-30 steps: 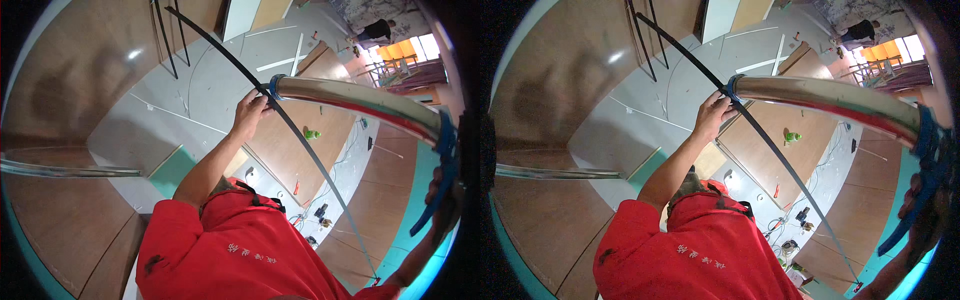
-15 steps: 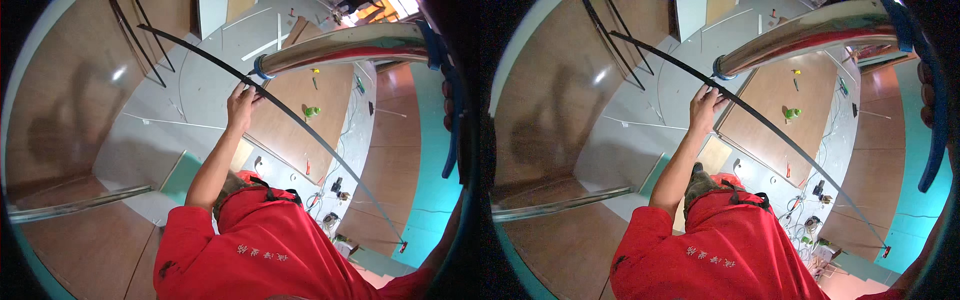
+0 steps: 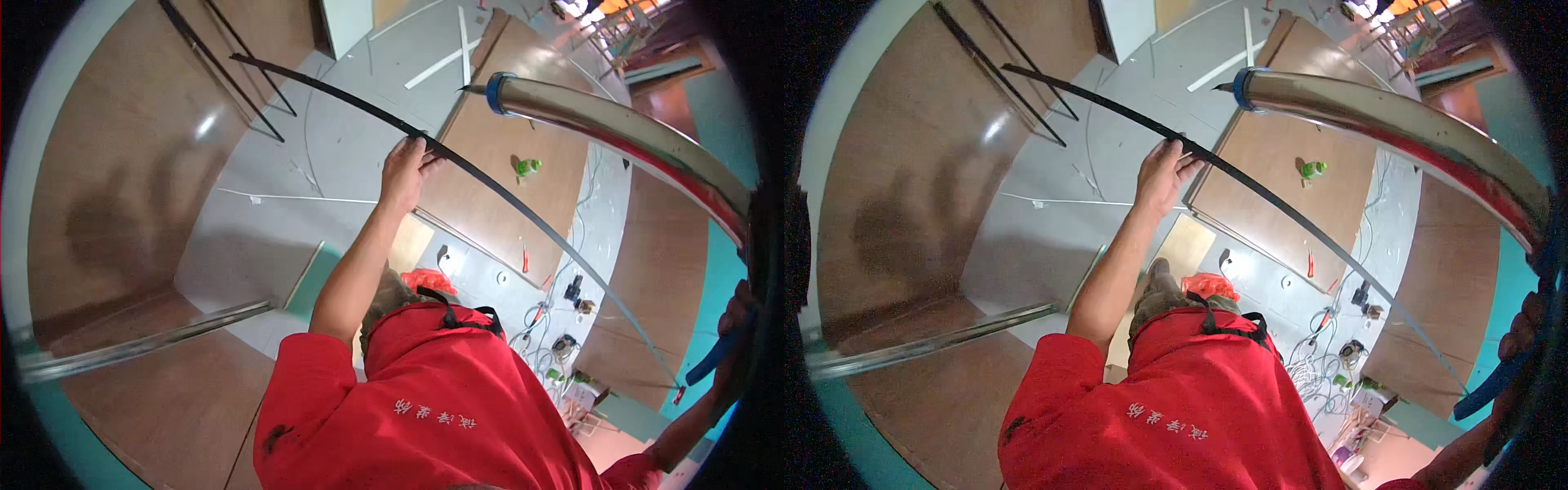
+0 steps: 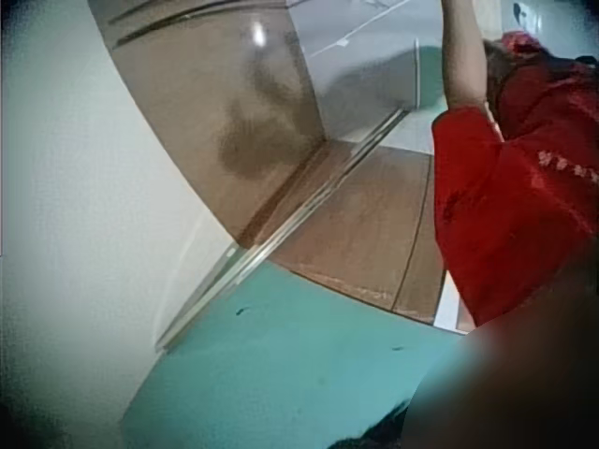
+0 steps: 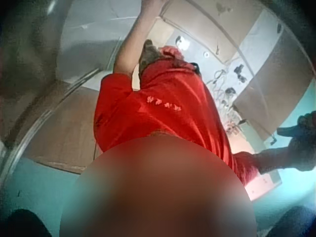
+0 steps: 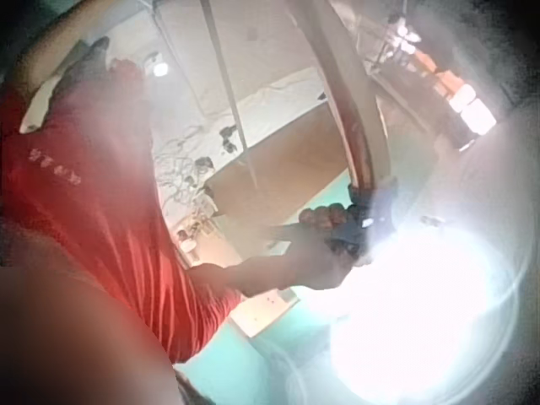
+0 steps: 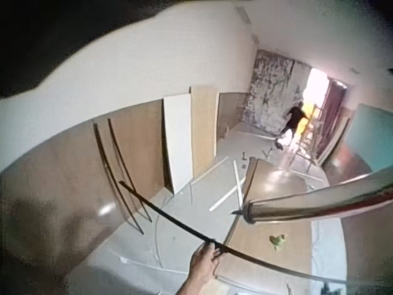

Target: Apply sealant to a black molding strip and press it onto the edge of a wall partition.

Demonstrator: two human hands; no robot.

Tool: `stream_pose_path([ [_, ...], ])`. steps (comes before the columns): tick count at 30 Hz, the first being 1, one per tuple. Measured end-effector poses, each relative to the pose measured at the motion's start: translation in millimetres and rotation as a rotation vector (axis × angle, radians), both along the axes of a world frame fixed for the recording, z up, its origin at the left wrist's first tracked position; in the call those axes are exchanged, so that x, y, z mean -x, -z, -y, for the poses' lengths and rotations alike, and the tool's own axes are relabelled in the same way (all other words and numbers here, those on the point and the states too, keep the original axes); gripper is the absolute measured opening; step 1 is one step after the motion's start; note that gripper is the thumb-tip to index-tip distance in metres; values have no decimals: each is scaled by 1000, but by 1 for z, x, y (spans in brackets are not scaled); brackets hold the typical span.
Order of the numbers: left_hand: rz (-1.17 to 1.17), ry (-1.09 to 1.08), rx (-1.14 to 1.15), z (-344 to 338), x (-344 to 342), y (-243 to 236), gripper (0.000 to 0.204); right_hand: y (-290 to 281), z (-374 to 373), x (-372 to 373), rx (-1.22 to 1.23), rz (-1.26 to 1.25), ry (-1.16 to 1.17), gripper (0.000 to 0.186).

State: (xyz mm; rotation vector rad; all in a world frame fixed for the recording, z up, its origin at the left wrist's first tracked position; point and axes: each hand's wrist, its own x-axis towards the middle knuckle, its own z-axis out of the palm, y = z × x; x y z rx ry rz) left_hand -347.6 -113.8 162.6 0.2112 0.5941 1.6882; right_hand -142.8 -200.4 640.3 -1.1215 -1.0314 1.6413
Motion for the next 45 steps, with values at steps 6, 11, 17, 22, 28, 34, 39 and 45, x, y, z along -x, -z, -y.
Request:
stream_pose_path([
  [6,-11,94,37,-16,-25,13,25,-47,44,-280,113,289,-234,39],
  [11,13,165,68,-19,-33,15,18,-10,83,-241,-105,367,75,36],
  [17,-42,235,87,-20,-50,24,20,-11,103,-260,46,476,118,59],
  [22,-78,242,134,-24,-56,17,21,4,108,-284,48,449,100,62],
  [28,-113,220,138,-21,-55,12,20,28,104,-268,-9,375,176,71],
  [34,-150,229,122,-18,-54,4,21,28,88,-247,6,443,143,59],
  [39,-144,244,118,-19,-54,4,24,29,85,-246,5,452,135,66],
  [45,-130,250,105,-19,-53,2,22,30,85,-246,9,479,157,69],
])
